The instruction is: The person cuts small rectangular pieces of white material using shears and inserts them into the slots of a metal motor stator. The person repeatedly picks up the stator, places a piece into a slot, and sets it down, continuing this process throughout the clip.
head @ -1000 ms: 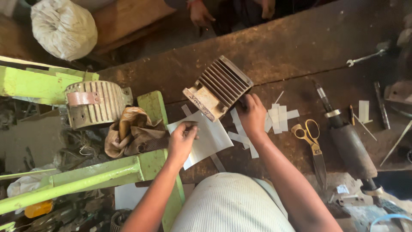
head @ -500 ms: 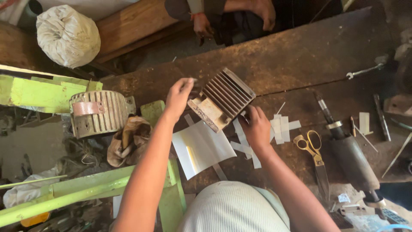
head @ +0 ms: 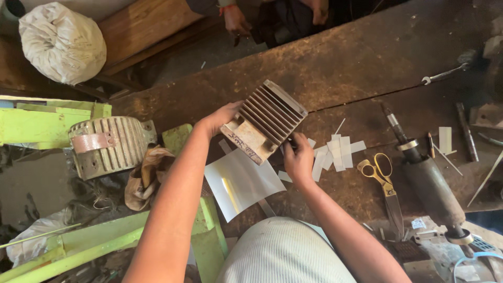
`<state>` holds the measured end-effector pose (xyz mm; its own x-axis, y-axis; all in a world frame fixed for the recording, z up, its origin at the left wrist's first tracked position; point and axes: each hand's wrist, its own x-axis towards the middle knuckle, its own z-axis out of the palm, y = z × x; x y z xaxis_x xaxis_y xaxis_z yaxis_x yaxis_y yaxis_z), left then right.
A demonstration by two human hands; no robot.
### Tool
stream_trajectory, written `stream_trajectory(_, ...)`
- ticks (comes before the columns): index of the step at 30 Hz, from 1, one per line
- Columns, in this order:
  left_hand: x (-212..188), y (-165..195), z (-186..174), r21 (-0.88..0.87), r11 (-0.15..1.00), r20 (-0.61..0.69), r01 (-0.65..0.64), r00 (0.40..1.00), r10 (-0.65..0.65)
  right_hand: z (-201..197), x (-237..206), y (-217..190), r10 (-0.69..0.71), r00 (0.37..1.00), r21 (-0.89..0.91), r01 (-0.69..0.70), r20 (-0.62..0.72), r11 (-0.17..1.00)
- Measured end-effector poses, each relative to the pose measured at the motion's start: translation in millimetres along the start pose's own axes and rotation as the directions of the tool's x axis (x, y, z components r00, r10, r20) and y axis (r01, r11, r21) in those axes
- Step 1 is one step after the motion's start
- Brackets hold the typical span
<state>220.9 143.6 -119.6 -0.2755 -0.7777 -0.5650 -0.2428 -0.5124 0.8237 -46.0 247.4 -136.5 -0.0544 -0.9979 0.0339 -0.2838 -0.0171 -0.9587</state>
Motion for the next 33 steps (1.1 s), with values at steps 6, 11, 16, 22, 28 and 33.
stream_trajectory(6,-4.2,0.5,5.2,-0.093,0.996,-0.028,0.011,1.000,-0.013,-38.3,13.9,-15.2,-0.087,0.966,0.053,0.076,0.245,0.996)
stream_trajectory(11,-5.9,-10.0,10.4,-0.209,0.974,-0.138,0.090,0.983,-0.120,-94.1,-21.8,-34.6,0.049,0.963,-0.226,0.013,0.267,0.974)
stream_trajectory(16,-51.0,-16.3,39.8,-0.084,0.924,-0.680,-0.373,0.699,0.220,-139.4,-77.1,-28.6,-0.253,0.852,-0.417,0.458,0.459,0.785)
stream_trajectory(22,-177.6,-8.0,148.9,0.339,0.909,-0.767,-0.241,0.488,0.415,-174.1,-126.1,-0.2,-0.241,0.654,-0.401,0.670,0.717,0.624)
stream_trajectory(28,-223.3,4.3,234.5,0.601,0.666,-0.213,-0.441,0.715,0.666,-182.8,-138.6,17.3,-0.340,0.523,-0.258,0.767,0.782,0.588)
stream_trajectory(33,-201.0,1.8,271.6,0.583,0.625,-0.033,-0.520,0.753,0.657,-173.6,-137.1,0.3,-0.388,0.700,-0.255,0.626,0.599,0.737)
